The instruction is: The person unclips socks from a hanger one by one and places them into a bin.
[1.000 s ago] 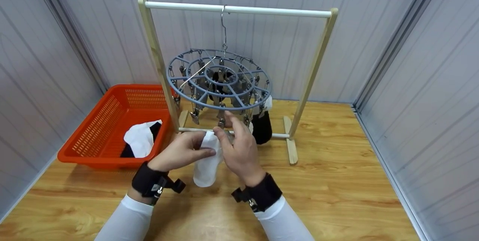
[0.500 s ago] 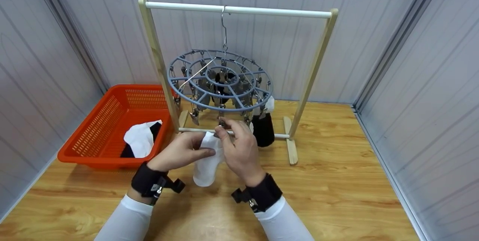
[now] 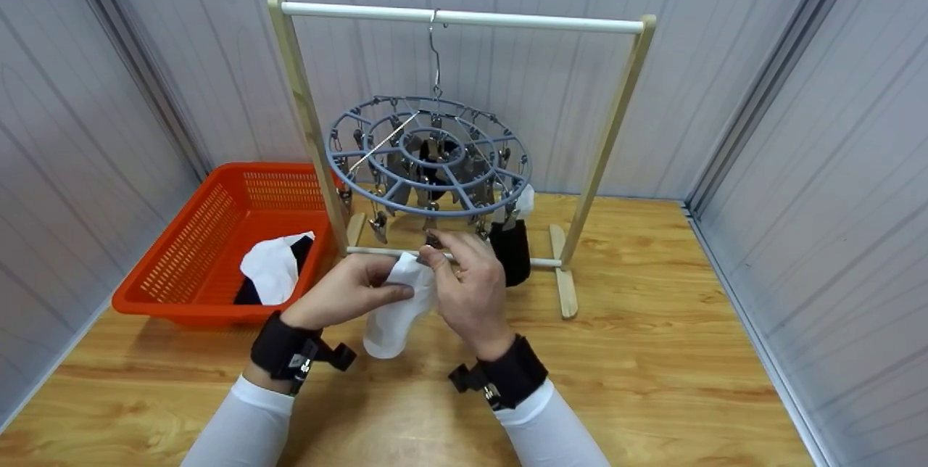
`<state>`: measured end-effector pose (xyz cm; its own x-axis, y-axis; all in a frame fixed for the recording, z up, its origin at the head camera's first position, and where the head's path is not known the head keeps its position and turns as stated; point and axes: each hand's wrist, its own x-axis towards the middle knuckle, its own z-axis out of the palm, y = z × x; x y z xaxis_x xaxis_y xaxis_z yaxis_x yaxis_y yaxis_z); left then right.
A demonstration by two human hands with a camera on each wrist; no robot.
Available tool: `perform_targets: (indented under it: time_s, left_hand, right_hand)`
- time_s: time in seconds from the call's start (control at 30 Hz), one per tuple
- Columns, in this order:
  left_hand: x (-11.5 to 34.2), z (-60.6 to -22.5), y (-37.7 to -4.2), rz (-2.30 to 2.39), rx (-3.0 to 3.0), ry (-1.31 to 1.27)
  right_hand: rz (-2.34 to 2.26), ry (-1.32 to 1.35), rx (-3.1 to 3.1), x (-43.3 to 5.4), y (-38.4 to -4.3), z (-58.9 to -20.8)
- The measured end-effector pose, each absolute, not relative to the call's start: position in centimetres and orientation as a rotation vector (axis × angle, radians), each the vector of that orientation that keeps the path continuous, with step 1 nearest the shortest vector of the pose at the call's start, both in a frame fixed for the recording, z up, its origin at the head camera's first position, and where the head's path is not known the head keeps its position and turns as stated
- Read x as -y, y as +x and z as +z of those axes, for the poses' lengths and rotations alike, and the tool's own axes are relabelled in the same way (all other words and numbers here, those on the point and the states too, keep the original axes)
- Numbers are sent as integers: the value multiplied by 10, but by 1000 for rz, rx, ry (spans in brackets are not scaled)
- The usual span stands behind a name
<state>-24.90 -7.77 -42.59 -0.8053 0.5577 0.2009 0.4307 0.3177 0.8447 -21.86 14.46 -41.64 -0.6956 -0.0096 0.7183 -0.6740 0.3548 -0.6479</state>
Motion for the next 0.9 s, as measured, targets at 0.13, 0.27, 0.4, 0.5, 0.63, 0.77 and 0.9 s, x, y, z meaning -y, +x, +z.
perform_targets:
  time_s: [0.13, 0.27, 0.4, 0.5, 0.63, 0.77, 0.9]
  left_hand:
    - [77, -426, -250, 1499, -2446, 938]
    - [77, -426, -251, 1493, -2456, 959]
    - [78, -426, -251, 1485, -2457, 964]
    - [78, -426, -252, 1478, -2449, 963]
    - [80, -425, -252, 1460, -2453, 968]
    - [82, -424, -252, 1442, -2461, 961]
    - [85, -423, -251, 1430, -2467, 924]
  right_hand:
    - [1364, 593, 1981, -146, -219, -416]
    - [1343, 598, 1964, -146, -220, -416]
    - [1343, 604, 1946, -146, -220, -416]
    - [1352, 605, 1932, -147, -220, -416]
    - [1362, 600, 1921, -147, -219, -416]
    - [1368, 587, 1923, -147, -220, -416]
    - [1390, 583, 1933, -146, -219, -415]
